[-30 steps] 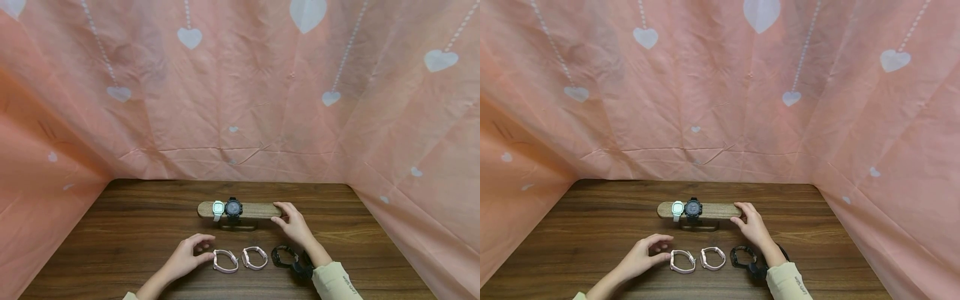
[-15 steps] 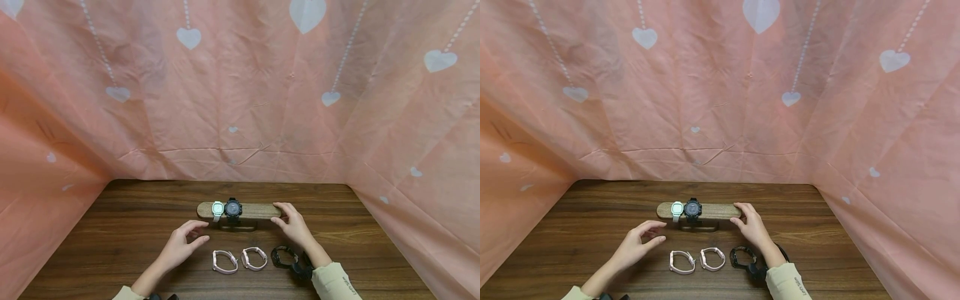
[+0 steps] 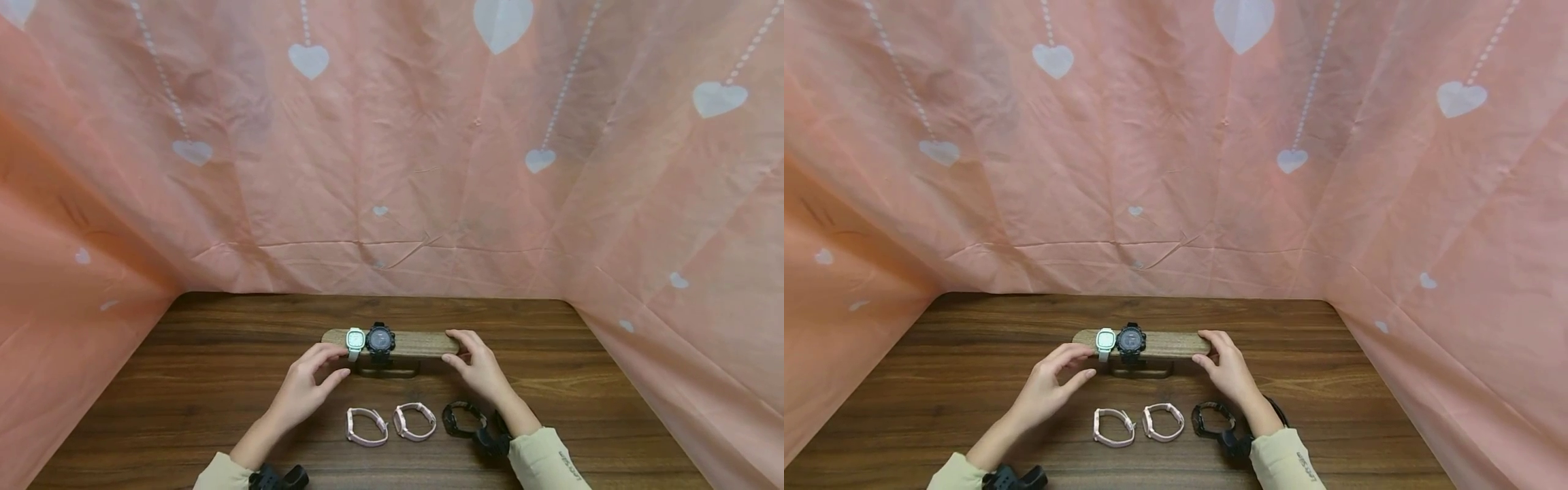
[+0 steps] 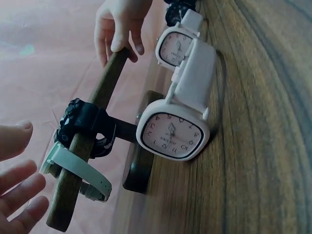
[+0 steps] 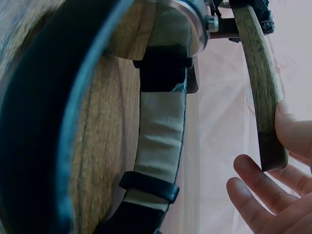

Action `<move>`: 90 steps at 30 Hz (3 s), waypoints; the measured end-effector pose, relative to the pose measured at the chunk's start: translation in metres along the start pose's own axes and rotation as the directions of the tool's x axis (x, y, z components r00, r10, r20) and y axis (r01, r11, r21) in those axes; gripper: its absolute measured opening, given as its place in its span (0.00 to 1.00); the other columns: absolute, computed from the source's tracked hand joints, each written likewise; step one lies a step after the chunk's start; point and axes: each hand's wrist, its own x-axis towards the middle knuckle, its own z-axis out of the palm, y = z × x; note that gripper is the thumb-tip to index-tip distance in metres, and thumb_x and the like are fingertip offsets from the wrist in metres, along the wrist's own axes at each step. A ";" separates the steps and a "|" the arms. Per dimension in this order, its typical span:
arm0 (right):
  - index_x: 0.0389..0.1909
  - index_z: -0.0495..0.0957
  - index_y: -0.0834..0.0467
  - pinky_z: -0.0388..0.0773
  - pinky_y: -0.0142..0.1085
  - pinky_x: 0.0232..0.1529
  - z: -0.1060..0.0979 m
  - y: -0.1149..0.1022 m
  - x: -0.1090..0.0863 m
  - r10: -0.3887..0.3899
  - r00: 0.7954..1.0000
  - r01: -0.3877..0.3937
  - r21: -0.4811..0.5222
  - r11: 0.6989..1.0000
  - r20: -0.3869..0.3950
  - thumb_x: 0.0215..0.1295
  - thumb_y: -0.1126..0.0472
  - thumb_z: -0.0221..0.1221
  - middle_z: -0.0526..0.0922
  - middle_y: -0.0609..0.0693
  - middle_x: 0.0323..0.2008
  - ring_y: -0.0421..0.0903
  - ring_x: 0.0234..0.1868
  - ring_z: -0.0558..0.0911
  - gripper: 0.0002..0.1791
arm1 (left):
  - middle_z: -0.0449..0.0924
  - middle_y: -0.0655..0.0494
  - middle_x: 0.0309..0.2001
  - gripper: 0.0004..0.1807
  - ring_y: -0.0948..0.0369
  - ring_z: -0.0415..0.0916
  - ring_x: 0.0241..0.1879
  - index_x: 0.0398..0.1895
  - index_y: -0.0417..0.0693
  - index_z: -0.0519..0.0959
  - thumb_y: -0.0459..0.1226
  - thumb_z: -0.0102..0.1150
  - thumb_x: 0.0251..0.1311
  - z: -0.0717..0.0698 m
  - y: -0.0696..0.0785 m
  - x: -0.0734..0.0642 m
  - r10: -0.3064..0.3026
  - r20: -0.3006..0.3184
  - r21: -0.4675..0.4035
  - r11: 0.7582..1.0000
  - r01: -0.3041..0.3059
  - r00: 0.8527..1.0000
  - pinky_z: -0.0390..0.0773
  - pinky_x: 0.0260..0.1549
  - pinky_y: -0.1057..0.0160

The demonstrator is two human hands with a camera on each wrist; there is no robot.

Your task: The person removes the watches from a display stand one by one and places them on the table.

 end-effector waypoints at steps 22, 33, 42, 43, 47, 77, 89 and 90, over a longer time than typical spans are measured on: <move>0.53 0.74 0.64 0.79 0.45 0.37 -0.001 -0.002 -0.001 -0.002 1.000 0.002 -0.017 1.000 0.009 0.52 0.69 0.66 0.75 0.57 0.49 0.47 0.34 0.77 0.25 | 0.66 0.43 0.62 0.38 0.47 0.57 0.64 0.63 0.39 0.65 0.46 0.67 0.51 0.012 -0.013 0.020 -0.022 0.171 0.361 0.932 -0.042 0.985 0.46 0.64 0.42; 0.53 0.74 0.64 0.79 0.45 0.37 -0.002 -0.002 -0.002 0.005 1.000 -0.005 -0.008 1.000 0.005 0.52 0.68 0.66 0.75 0.56 0.49 0.47 0.35 0.77 0.25 | 0.68 0.42 0.60 0.40 0.45 0.60 0.62 0.63 0.38 0.65 0.48 0.68 0.50 0.018 -0.019 0.030 -0.044 0.219 0.401 0.915 -0.049 0.975 0.46 0.63 0.38; 0.53 0.74 0.63 0.79 0.45 0.37 -0.001 -0.003 -0.001 0.004 1.000 -0.004 -0.009 1.000 0.006 0.52 0.69 0.66 0.75 0.56 0.49 0.47 0.35 0.78 0.25 | 0.71 0.45 0.58 0.35 0.47 0.63 0.59 0.61 0.41 0.69 0.46 0.68 0.51 0.016 -0.021 0.040 -0.080 0.250 0.344 0.939 -0.011 0.965 0.47 0.62 0.37; 0.53 0.74 0.63 0.79 0.45 0.37 -0.001 -0.003 -0.001 0.003 1.000 -0.003 -0.009 1.000 0.005 0.52 0.69 0.66 0.75 0.56 0.49 0.47 0.35 0.78 0.25 | 0.71 0.45 0.58 0.35 0.47 0.63 0.59 0.61 0.42 0.69 0.46 0.68 0.50 0.016 -0.021 0.040 -0.085 0.251 0.338 0.941 -0.005 0.964 0.46 0.62 0.37; 0.53 0.74 0.64 0.80 0.45 0.37 -0.002 -0.003 -0.001 -0.001 1.000 0.001 -0.012 1.000 0.004 0.52 0.69 0.66 0.75 0.56 0.49 0.47 0.35 0.77 0.25 | 0.71 0.46 0.58 0.34 0.45 0.63 0.59 0.60 0.44 0.70 0.45 0.69 0.49 0.018 -0.022 0.042 -0.098 0.252 0.304 0.953 0.017 0.963 0.42 0.62 0.36; 0.53 0.74 0.64 0.80 0.38 0.37 0.000 -0.006 -0.002 0.014 1.000 -0.013 -0.032 0.999 0.017 0.52 0.69 0.66 0.75 0.55 0.49 0.47 0.38 0.77 0.25 | 0.77 0.57 0.47 0.28 0.53 0.66 0.47 0.47 0.48 0.77 0.36 0.76 0.38 0.016 -0.035 0.047 -0.135 0.222 0.147 0.984 0.103 0.966 0.68 0.47 0.53; 0.53 0.73 0.64 0.80 0.42 0.38 0.001 -0.004 -0.001 0.002 1.000 -0.001 -0.037 0.999 0.018 0.53 0.68 0.66 0.75 0.55 0.49 0.50 0.42 0.77 0.25 | 0.75 0.58 0.50 0.31 0.56 0.71 0.50 0.51 0.45 0.76 0.37 0.76 0.39 0.006 -0.044 0.041 -0.125 0.236 0.095 0.990 0.105 0.964 0.72 0.47 0.53; 0.53 0.74 0.63 0.80 0.42 0.38 0.001 -0.004 -0.002 0.002 1.000 -0.001 -0.041 0.999 0.016 0.52 0.68 0.66 0.75 0.55 0.49 0.50 0.43 0.77 0.25 | 0.75 0.58 0.50 0.31 0.56 0.71 0.50 0.51 0.45 0.76 0.37 0.76 0.40 0.006 -0.044 0.040 -0.124 0.239 0.094 0.990 0.104 0.963 0.72 0.47 0.53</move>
